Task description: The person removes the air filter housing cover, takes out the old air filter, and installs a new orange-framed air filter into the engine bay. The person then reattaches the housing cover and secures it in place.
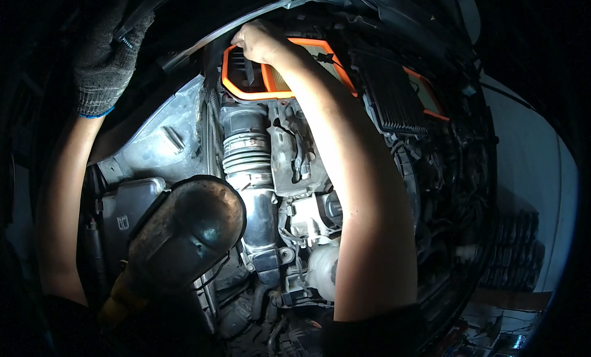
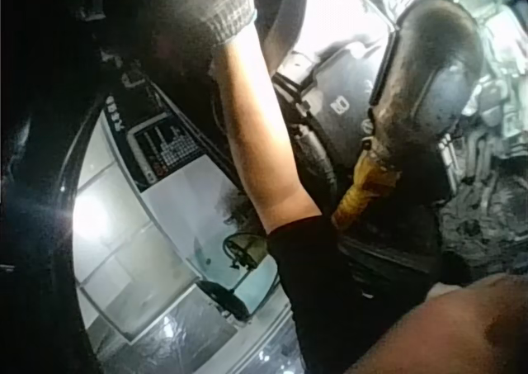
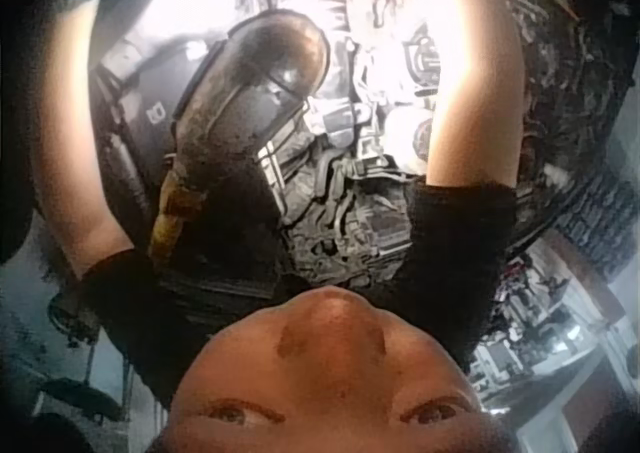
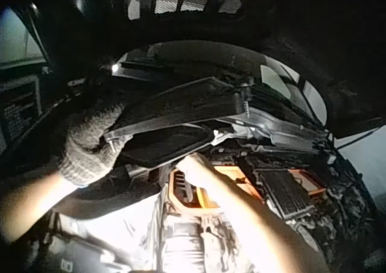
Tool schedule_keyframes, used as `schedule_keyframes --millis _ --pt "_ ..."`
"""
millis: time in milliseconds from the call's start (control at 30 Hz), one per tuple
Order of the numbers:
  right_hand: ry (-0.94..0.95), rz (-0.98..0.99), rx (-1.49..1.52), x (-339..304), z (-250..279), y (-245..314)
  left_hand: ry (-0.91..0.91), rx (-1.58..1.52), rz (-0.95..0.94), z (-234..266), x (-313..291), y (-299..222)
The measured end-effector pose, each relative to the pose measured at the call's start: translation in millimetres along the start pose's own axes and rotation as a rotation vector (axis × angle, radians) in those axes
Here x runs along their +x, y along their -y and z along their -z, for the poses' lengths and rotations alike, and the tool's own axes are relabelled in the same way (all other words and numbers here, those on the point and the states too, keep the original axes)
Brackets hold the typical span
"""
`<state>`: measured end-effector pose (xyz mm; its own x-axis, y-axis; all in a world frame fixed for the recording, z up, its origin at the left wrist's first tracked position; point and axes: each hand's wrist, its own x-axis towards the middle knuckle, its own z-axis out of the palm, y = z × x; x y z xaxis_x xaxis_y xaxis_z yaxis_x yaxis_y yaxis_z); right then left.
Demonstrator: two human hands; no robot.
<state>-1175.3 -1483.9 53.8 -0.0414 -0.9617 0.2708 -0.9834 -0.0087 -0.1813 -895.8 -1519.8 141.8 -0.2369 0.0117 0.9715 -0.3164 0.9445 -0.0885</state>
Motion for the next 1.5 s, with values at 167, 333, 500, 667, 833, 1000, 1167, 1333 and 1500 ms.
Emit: schedule_keyframes --millis 167,333,500,667,833,1000,1167,1333,1500 --pt "0.244 -0.186 -0.086 -36 12 13 0.062 0.044 0.032 -14 -3 -14" --pt "0.224 -0.2 -0.082 -16 7 38 0.092 0.052 0.066 14 6 -22" --pt "0.095 -0.222 -0.211 -15 4 60 -0.103 -0.354 0.161 -39 -43 70" --pt "0.11 -0.345 -0.121 -10 -1 57 0.068 0.083 0.036 6 4 -10" --pt "0.127 -0.372 -0.083 -14 -1 77 0.153 0.048 0.158 13 -3 -10" --pt "-0.032 -0.101 -0.343 -37 -5 66 0.059 -0.035 0.069 7 1 4" --pt "-0.155 -0.006 -0.479 -44 -11 75 0.09 0.059 0.047 10 2 -9" --pt "-0.062 -0.285 -0.356 -58 12 74 -0.067 0.01 -0.1 -6 8 -9" --pt "-0.329 -0.242 -0.198 -55 2 79 0.106 -0.07 0.029 5 1 0"
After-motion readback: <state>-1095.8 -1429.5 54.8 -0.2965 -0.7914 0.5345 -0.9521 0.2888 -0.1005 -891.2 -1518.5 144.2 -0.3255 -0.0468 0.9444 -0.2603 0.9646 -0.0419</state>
